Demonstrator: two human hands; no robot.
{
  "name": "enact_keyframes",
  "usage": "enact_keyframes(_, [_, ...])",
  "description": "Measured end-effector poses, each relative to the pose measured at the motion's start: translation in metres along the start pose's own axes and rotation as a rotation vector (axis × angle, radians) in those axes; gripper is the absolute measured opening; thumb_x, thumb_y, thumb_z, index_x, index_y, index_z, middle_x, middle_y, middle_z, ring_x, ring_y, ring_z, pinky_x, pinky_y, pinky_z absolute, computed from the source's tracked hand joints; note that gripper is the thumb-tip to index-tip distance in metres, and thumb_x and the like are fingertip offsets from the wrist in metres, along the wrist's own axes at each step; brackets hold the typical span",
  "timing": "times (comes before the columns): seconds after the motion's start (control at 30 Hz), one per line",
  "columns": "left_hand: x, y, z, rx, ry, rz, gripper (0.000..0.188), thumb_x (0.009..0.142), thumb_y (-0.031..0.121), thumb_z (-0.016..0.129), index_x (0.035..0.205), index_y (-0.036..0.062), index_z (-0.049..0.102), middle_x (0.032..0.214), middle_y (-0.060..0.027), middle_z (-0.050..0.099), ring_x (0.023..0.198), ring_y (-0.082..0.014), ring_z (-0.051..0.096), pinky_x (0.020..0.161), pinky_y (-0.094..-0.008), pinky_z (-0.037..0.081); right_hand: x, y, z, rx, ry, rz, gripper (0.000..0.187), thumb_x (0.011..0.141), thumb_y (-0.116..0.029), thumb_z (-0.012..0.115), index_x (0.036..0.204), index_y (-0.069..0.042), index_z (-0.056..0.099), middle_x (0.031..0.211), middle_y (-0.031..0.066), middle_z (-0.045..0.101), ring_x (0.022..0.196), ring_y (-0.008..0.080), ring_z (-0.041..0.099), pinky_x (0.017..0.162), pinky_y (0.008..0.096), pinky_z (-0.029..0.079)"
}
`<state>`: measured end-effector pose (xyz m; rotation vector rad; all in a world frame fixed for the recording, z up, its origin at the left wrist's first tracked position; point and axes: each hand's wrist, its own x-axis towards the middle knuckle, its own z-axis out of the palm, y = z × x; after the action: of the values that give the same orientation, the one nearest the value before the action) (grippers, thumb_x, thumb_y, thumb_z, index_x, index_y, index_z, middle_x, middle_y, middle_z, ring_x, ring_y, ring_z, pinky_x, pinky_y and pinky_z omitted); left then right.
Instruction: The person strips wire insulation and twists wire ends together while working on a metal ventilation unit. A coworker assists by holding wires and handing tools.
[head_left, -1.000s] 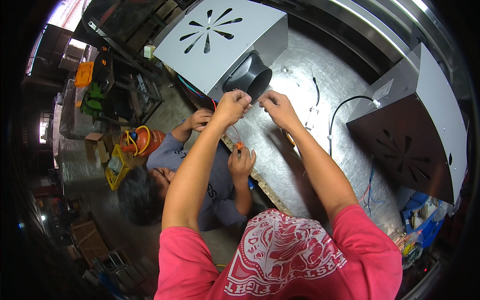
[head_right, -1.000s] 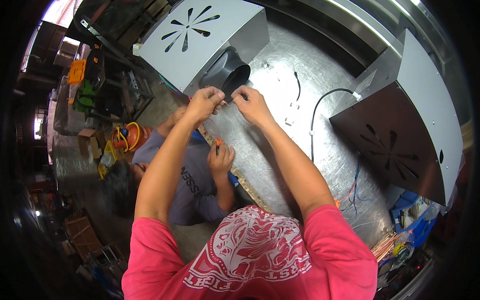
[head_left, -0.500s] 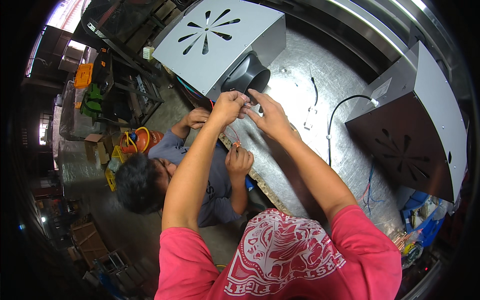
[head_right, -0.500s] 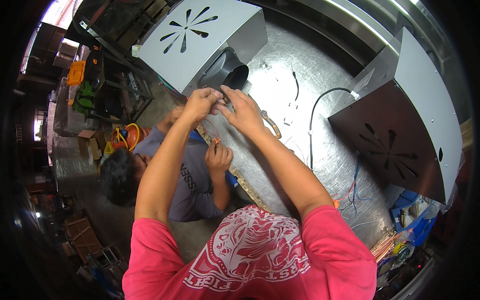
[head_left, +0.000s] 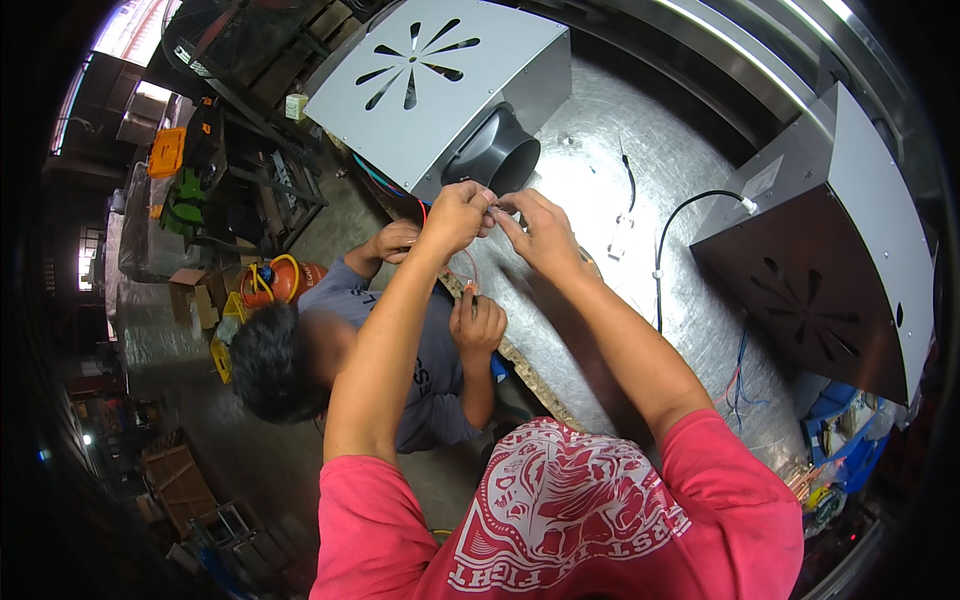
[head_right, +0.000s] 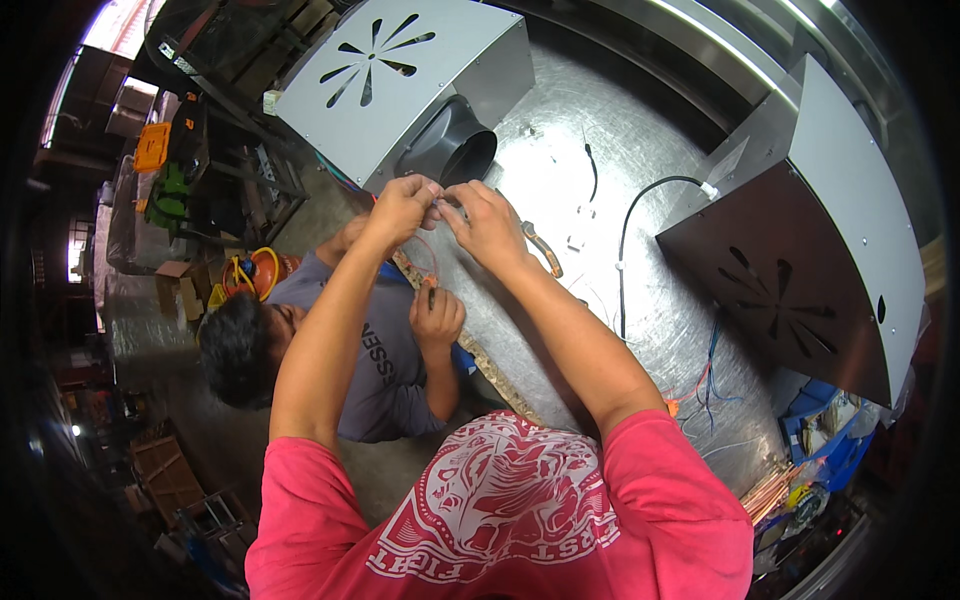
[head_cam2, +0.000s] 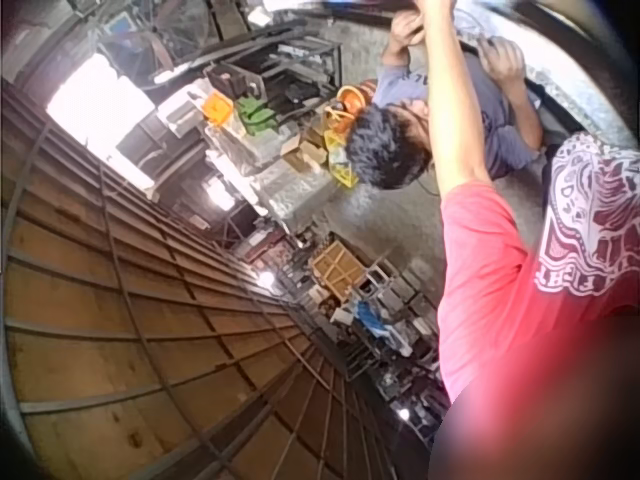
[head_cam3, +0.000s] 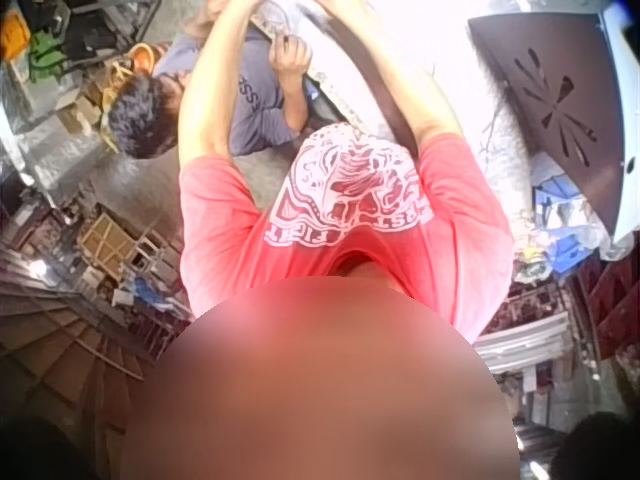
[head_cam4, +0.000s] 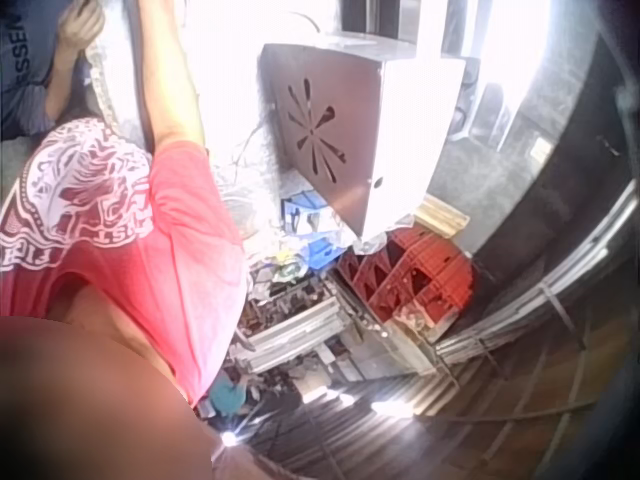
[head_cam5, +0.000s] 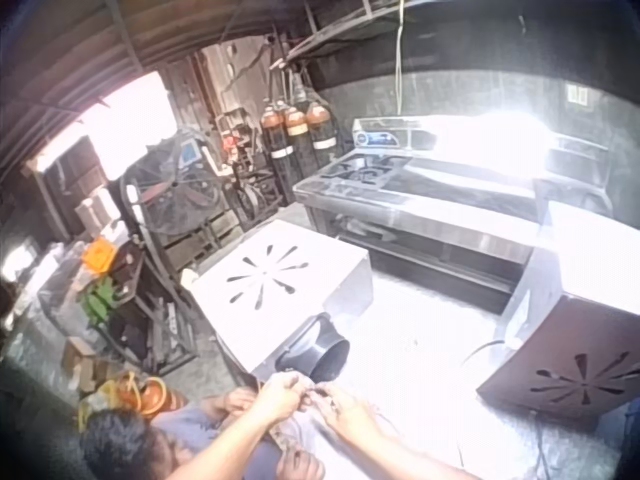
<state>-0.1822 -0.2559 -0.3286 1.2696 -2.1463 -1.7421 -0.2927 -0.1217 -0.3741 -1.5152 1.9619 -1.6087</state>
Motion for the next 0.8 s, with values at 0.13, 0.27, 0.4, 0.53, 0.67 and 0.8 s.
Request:
enact_keyframes(0.13, [0.000, 0.002, 0.001, 0.071, 0.015, 0.033, 0.023, 0.106, 0.018, 0.058, 0.102, -0.0014, 0.069, 0.085, -0.0035, 0.067, 0.069, -0.0092, 0.060, 0.061, -0.0250, 0.053, -0.001, -0.005, -0.002, 0.048, -0.002, 0.057, 0.027, 0.091, -0.012, 0.076, 0.115, -0.003, 0.067, 0.100, 0.0137, 0.072, 0.085, 0.0315, 0.072, 0.073, 0.0403, 0.057])
enact_keyframes(0.27, [0.000, 0.003, 0.002, 0.103, 0.025, 0.044, 0.021, 0.104, 0.016, 0.059, 0.100, -0.0024, 0.070, 0.081, -0.0037, 0.067, 0.066, -0.0093, 0.059, 0.058, -0.0256, 0.051, 0.000, -0.009, 0.002, 0.039, 0.120, -0.031, 0.024, 0.091, -0.013, 0.076, 0.111, -0.004, 0.067, 0.097, 0.0125, 0.071, 0.083, 0.0316, 0.071, 0.072, 0.0414, 0.056])
enact_keyframes(0.4, [0.001, 0.001, 0.003, 0.089, 0.023, 0.055, 0.021, 0.104, 0.015, 0.060, 0.100, -0.0030, 0.070, 0.077, -0.0036, 0.065, 0.064, -0.0093, 0.058, 0.055, -0.0259, 0.049, -0.002, -0.005, 0.003, -0.066, 0.039, -0.077, 0.021, 0.091, -0.013, 0.075, 0.107, -0.003, 0.067, 0.093, 0.0135, 0.068, 0.083, 0.0349, 0.069, 0.072, 0.0431, 0.055])
enact_keyframes(0.53, [0.004, -0.003, 0.003, 0.055, 0.029, 0.065, 0.020, 0.104, 0.015, 0.061, 0.100, -0.0029, 0.069, 0.076, -0.0033, 0.064, 0.064, -0.0092, 0.057, 0.055, -0.0257, 0.048, -0.005, 0.000, 0.006, -0.084, 0.031, -0.052, 0.015, 0.092, -0.011, 0.072, 0.104, -0.003, 0.067, 0.089, 0.0147, 0.066, 0.081, 0.0373, 0.067, 0.071, 0.0452, 0.054])
enact_keyframes(0.67, [0.005, -0.004, 0.006, 0.053, 0.095, 0.099, 0.022, 0.103, 0.017, 0.060, 0.100, -0.0026, 0.069, 0.078, -0.0057, 0.069, 0.064, -0.0115, 0.062, 0.054, -0.0276, 0.049, -0.008, 0.002, 0.010, -0.099, 0.021, -0.006, 0.011, 0.096, -0.011, 0.067, 0.103, -0.003, 0.065, 0.089, 0.0166, 0.064, 0.082, 0.0387, 0.068, 0.071, 0.0474, 0.054])
enact_keyframes(0.8, [0.003, -0.003, 0.006, -0.011, 0.110, 0.043, 0.022, 0.103, 0.017, 0.059, 0.104, -0.0028, 0.068, 0.083, -0.0068, 0.070, 0.066, -0.0110, 0.064, 0.056, -0.0274, 0.051, -0.010, 0.003, 0.013, 0.018, 0.042, 0.055, 0.011, 0.097, -0.010, 0.065, 0.103, -0.001, 0.064, 0.092, 0.0194, 0.066, 0.083, 0.0412, 0.067, 0.072, 0.0475, 0.054])
